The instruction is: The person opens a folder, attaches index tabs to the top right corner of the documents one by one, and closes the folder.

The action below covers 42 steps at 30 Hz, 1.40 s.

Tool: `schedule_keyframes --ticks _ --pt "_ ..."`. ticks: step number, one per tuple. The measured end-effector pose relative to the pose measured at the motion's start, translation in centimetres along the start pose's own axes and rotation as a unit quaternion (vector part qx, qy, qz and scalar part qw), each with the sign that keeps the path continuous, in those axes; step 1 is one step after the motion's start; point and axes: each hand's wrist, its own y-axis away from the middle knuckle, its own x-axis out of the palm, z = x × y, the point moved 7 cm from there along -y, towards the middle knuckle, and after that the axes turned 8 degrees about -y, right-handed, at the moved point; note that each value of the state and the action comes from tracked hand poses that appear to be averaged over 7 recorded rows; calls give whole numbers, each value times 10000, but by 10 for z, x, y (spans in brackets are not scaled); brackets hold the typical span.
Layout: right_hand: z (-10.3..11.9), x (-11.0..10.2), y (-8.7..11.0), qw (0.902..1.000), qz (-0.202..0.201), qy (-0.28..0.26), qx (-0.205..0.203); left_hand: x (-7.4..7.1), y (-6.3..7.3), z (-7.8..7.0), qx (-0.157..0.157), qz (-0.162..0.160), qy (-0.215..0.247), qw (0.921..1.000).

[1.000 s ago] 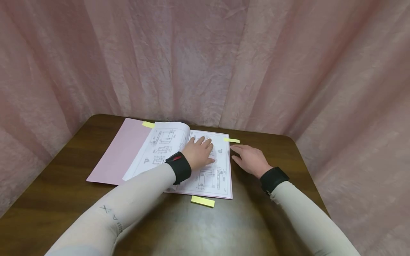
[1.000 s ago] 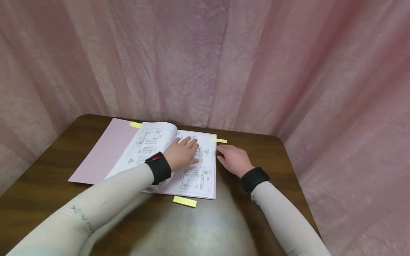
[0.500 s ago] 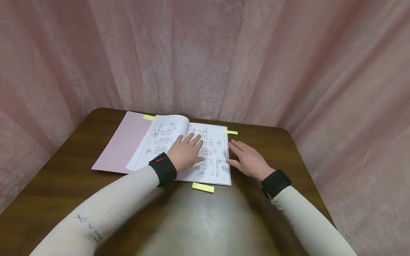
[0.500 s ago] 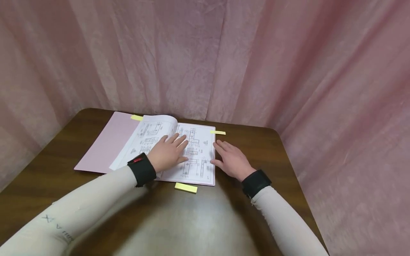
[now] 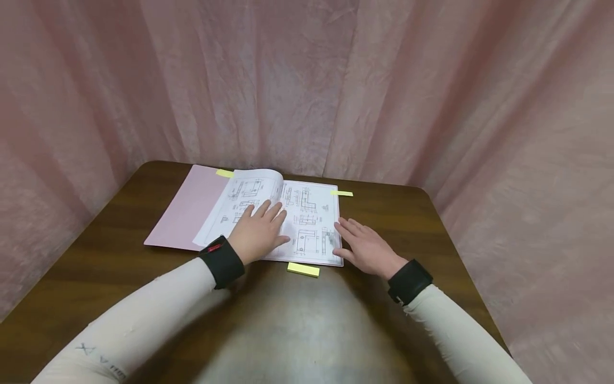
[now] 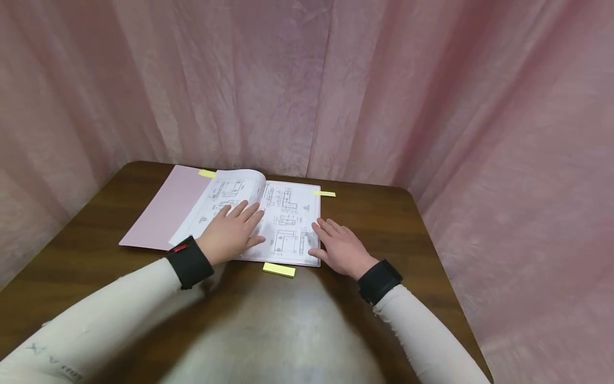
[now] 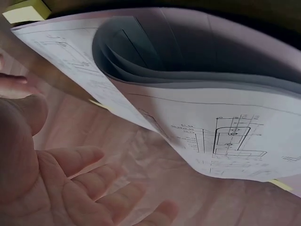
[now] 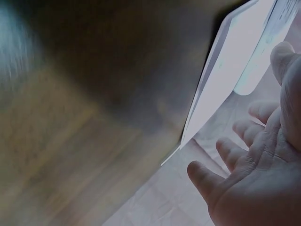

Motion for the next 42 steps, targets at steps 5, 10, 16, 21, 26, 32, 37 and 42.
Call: schedule_keyframes --ticks 5,10,16,21,26,32,37,42 --pt "4 9 -2 9998 190 -10 -8 0 6 8 -48 -89 93 9999" --pt "10 15 -1 9995 282 -96 -71 3 13 18 -233 -29 242 9994" --pt "11 17 -5 9993 346 -11 -169 7 14 28 -338 -55 311 9989" --pt "12 23 -12 9982 460 146 -359 11 22 43 -413 -123 418 9982" --pt "11 29 -14 9981 484 60 -368 22 42 62 -611 -122 460 9970" --pt "9 30 -9 9988 305 33 -394 40 56 82 -746 -70 518 9958" --pt "10 34 -7 9984 257 95 -489 50 72 108 -1056 125 622 9924" --pt "10 34 -7 9986 242 116 -463 63 93 141 -1449 437 837 9849"
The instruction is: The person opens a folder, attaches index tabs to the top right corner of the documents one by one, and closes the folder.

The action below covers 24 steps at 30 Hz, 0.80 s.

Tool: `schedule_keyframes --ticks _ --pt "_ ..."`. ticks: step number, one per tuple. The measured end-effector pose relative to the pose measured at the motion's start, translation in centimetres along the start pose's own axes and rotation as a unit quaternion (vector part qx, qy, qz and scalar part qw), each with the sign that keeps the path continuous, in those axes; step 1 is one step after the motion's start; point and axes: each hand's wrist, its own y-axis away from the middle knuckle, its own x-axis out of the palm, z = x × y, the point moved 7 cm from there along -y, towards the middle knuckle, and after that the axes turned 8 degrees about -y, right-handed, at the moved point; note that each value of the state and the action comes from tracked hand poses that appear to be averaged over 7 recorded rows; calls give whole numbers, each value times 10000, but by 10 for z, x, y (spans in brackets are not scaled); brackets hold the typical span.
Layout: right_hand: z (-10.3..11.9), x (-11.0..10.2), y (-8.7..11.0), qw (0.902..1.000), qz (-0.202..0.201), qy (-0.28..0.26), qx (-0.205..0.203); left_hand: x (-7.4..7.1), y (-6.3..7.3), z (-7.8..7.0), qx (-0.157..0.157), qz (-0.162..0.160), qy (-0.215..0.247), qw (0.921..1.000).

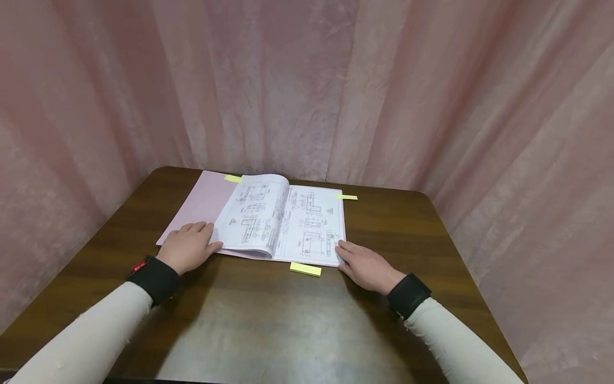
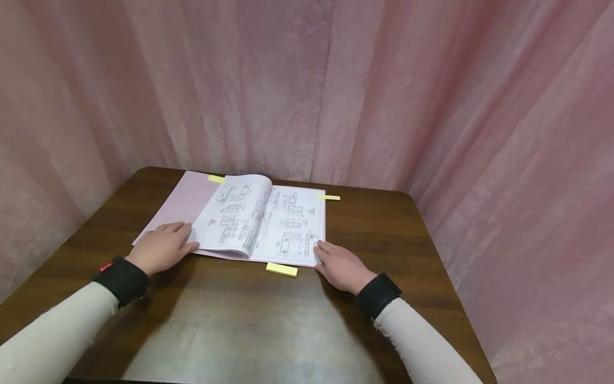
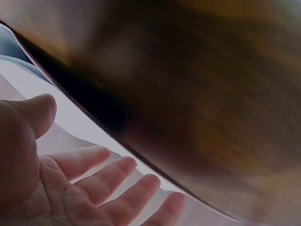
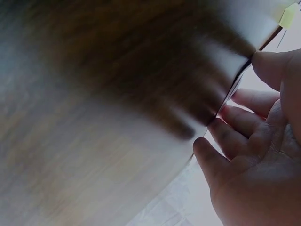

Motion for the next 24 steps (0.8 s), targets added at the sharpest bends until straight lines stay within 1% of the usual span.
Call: schedule_keyframes --ticks 4,10,13,15,17,19,21,24 --pt "-2 -1 1 9999 46 -39 117 6 -1 25 -197 145 146 9996" --pt "-1 0 1 9999 8 -95 87 20 -1 58 -555 402 414 9968" --pt "-1 0 -1 9998 29 -145 99 27 0 71 -709 544 597 9942" --pt "-1 0 -1 9998 32 -170 109 29 0 78 -776 583 709 9928" --pt "-1 0 0 9997 72 -179 164 28 1 83 -828 602 820 9914" --pt "0 -2 0 9996 78 -182 208 23 1 86 -829 608 914 9905" --pt "0 -3 1 9995 59 -201 219 17 1 87 -810 570 1021 9898" --pt "0 -5 2 9995 44 -217 216 5 1 86 -764 393 1214 9889"
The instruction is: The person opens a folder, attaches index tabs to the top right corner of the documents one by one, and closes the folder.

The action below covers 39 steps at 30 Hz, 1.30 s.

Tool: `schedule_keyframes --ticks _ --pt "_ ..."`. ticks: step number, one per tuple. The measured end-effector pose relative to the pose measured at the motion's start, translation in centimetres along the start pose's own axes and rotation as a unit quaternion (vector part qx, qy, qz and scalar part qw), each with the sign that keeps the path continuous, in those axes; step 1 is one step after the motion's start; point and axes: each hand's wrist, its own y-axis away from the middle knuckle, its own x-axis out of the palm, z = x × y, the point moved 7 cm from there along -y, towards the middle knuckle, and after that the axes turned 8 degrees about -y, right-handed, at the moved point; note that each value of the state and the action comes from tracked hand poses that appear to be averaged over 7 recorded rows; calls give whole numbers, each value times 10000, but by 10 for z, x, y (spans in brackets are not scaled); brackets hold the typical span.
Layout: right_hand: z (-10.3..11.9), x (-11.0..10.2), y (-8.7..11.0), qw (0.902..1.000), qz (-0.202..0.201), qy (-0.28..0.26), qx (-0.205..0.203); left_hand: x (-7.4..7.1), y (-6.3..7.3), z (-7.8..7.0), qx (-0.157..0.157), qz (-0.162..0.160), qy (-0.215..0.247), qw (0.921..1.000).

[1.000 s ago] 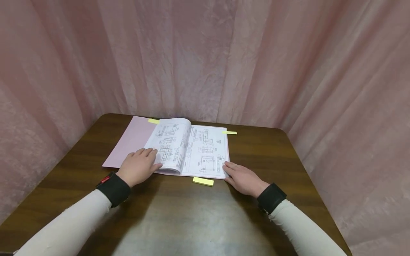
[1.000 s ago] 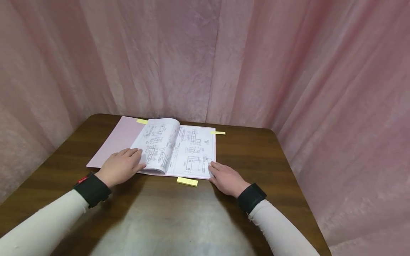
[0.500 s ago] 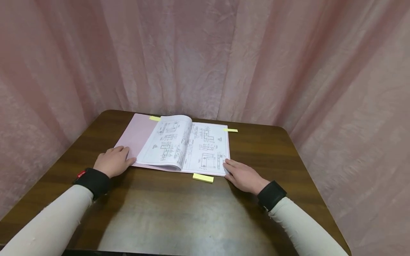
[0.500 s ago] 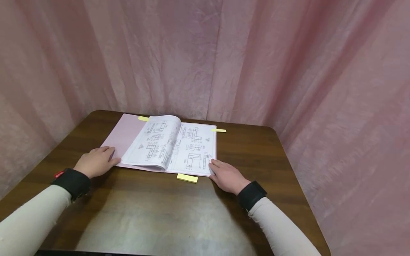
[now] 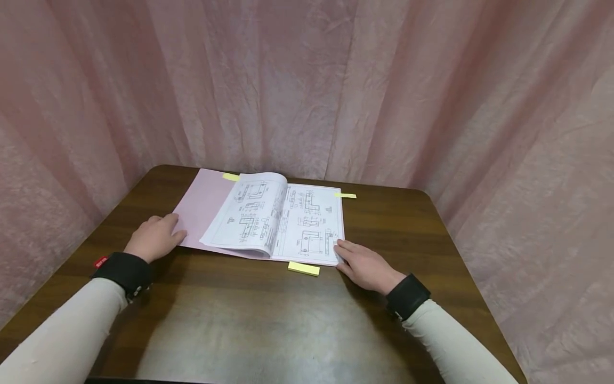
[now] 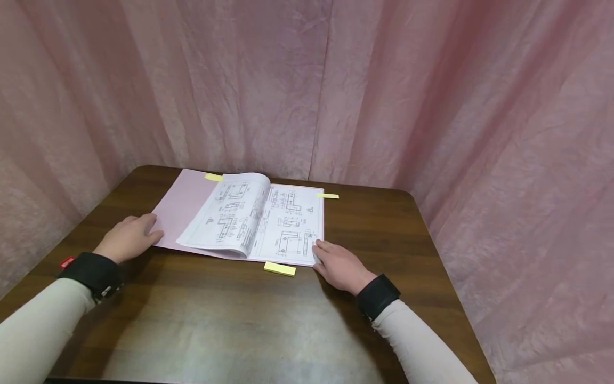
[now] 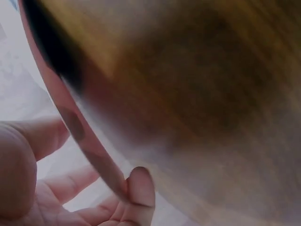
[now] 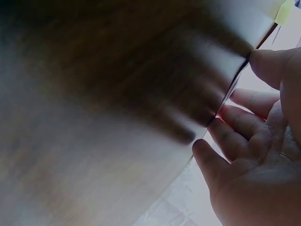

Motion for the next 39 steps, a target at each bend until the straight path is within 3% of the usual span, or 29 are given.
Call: schedule_keyframes --ticks 12,18,23,26,33,36,39 --pt "3 0 7 9999 -83 -121 -21 -51 12 -14 90 -1113 827 9903" --pt "5 0 11 9998 -115 -130 -24 -72 21 -39 538 -1670 1195 9772" --pt "4 -1 15 9998 -158 -126 -30 -85 29 -68 844 -2019 1641 9619" --pt "4 -1 18 9998 -140 -164 -21 -89 35 -89 1107 -2275 1792 9507" --pt "2 -1 23 9996 -180 -211 34 -85 40 -135 1842 -3024 1673 9201" --pt "2 1 25 9997 -114 -201 62 -80 40 -149 2064 -3060 1925 9092" --pt "2 3 26 9997 -103 -185 72 -70 37 -163 2232 -2778 2209 9079"
